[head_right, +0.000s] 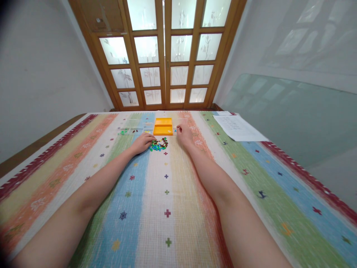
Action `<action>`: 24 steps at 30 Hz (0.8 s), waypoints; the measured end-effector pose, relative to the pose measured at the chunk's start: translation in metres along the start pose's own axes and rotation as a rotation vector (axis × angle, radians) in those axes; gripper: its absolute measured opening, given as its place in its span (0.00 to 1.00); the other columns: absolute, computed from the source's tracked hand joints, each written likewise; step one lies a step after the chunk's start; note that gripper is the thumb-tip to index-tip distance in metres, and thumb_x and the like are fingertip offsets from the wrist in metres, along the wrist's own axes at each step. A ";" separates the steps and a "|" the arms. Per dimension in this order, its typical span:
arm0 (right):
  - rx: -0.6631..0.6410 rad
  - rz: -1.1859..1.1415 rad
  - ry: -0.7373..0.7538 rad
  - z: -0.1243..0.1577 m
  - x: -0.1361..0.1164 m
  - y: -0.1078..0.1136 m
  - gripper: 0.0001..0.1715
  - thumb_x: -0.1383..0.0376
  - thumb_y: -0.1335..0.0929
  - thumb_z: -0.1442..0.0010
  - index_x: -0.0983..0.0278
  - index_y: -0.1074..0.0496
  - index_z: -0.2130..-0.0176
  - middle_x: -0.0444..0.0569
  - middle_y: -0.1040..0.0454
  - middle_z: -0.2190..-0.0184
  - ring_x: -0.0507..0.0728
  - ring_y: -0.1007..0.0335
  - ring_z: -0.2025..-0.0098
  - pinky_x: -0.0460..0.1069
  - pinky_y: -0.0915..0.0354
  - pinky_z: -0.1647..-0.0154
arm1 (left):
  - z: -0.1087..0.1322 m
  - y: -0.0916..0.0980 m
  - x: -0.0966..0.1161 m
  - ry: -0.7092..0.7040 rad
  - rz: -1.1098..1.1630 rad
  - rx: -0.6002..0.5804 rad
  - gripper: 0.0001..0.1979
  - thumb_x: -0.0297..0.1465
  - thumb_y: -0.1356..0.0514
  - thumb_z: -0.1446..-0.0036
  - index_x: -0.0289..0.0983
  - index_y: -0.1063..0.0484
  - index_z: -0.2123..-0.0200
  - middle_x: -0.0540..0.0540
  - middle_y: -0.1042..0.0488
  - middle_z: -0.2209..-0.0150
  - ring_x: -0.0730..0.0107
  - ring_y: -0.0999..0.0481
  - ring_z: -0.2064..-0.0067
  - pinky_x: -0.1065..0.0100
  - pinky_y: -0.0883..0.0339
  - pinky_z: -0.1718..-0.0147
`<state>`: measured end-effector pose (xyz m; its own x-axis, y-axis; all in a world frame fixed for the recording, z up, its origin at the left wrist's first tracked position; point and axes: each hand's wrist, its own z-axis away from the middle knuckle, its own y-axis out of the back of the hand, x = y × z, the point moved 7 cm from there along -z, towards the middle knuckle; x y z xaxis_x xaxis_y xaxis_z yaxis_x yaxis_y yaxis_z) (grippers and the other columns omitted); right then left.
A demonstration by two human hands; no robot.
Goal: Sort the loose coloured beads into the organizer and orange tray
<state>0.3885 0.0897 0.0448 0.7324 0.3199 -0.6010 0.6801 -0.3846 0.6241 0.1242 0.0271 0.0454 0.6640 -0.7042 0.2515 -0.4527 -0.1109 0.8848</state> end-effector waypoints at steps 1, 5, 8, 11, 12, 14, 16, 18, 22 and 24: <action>-0.016 0.003 0.012 0.001 -0.003 -0.002 0.15 0.65 0.36 0.35 0.63 0.20 0.54 0.55 0.19 0.57 0.62 0.26 0.56 0.55 0.33 0.52 | 0.000 -0.001 0.002 -0.005 -0.016 -0.005 0.18 0.28 0.45 0.32 0.41 0.18 0.48 0.42 0.20 0.47 0.57 0.25 0.44 0.53 0.34 0.39; -0.063 0.019 0.054 0.004 -0.013 -0.008 0.15 0.66 0.36 0.34 0.63 0.20 0.55 0.56 0.19 0.56 0.62 0.26 0.54 0.55 0.33 0.49 | -0.001 -0.001 0.008 -0.028 -0.078 -0.033 0.17 0.28 0.45 0.31 0.41 0.19 0.47 0.42 0.19 0.49 0.56 0.25 0.45 0.53 0.34 0.40; -0.075 0.029 0.079 0.006 -0.018 -0.009 0.15 0.67 0.36 0.34 0.63 0.20 0.55 0.55 0.19 0.56 0.62 0.26 0.53 0.55 0.33 0.48 | -0.001 0.001 0.011 -0.031 -0.097 -0.036 0.17 0.29 0.45 0.31 0.41 0.19 0.46 0.42 0.19 0.49 0.56 0.24 0.45 0.53 0.34 0.41; -0.077 0.043 0.090 0.007 -0.021 -0.009 0.15 0.68 0.36 0.34 0.64 0.20 0.55 0.55 0.19 0.56 0.62 0.26 0.53 0.55 0.33 0.49 | -0.002 0.003 0.015 -0.047 -0.085 -0.038 0.17 0.29 0.44 0.32 0.42 0.19 0.46 0.42 0.19 0.50 0.56 0.24 0.46 0.53 0.33 0.42; -0.078 0.045 0.091 0.007 -0.021 -0.009 0.15 0.68 0.36 0.34 0.64 0.20 0.55 0.55 0.18 0.56 0.62 0.26 0.54 0.55 0.33 0.49 | -0.002 0.004 0.016 -0.059 -0.079 -0.044 0.17 0.29 0.44 0.32 0.42 0.19 0.47 0.42 0.19 0.50 0.57 0.24 0.46 0.54 0.33 0.42; -0.083 0.045 0.092 0.008 -0.022 -0.009 0.15 0.68 0.36 0.34 0.63 0.20 0.55 0.55 0.18 0.56 0.62 0.26 0.54 0.54 0.33 0.49 | -0.001 0.004 0.019 -0.081 -0.074 -0.055 0.16 0.29 0.44 0.31 0.42 0.18 0.49 0.42 0.18 0.51 0.57 0.24 0.46 0.54 0.33 0.42; -0.089 0.046 0.095 0.009 -0.024 -0.008 0.16 0.68 0.36 0.34 0.63 0.20 0.55 0.54 0.18 0.56 0.61 0.26 0.54 0.54 0.33 0.50 | -0.001 0.005 0.021 -0.097 -0.076 -0.056 0.16 0.29 0.45 0.31 0.41 0.17 0.50 0.42 0.18 0.51 0.57 0.24 0.46 0.54 0.33 0.42; -0.099 0.047 0.097 0.009 -0.025 -0.008 0.16 0.68 0.36 0.34 0.63 0.20 0.55 0.54 0.18 0.55 0.61 0.25 0.53 0.54 0.34 0.49 | -0.001 0.005 0.023 -0.105 -0.076 -0.052 0.16 0.29 0.45 0.31 0.41 0.17 0.50 0.42 0.18 0.51 0.57 0.24 0.46 0.53 0.34 0.41; -0.111 0.047 0.091 0.010 -0.026 -0.009 0.16 0.67 0.36 0.34 0.63 0.20 0.54 0.54 0.18 0.55 0.61 0.26 0.53 0.54 0.34 0.48 | -0.001 0.005 0.021 -0.086 -0.052 -0.025 0.16 0.30 0.45 0.30 0.41 0.17 0.50 0.42 0.19 0.50 0.57 0.24 0.46 0.53 0.33 0.41; -0.112 0.039 0.100 0.010 -0.027 -0.009 0.16 0.67 0.36 0.34 0.63 0.20 0.55 0.54 0.18 0.55 0.61 0.26 0.53 0.55 0.34 0.48 | -0.001 0.006 0.018 -0.054 -0.038 0.006 0.16 0.30 0.45 0.30 0.41 0.17 0.50 0.41 0.19 0.50 0.56 0.24 0.46 0.52 0.32 0.41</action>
<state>0.3625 0.0757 0.0501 0.7541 0.3937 -0.5257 0.6461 -0.3012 0.7013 0.1337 0.0145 0.0557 0.6476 -0.7364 0.1960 -0.4314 -0.1423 0.8909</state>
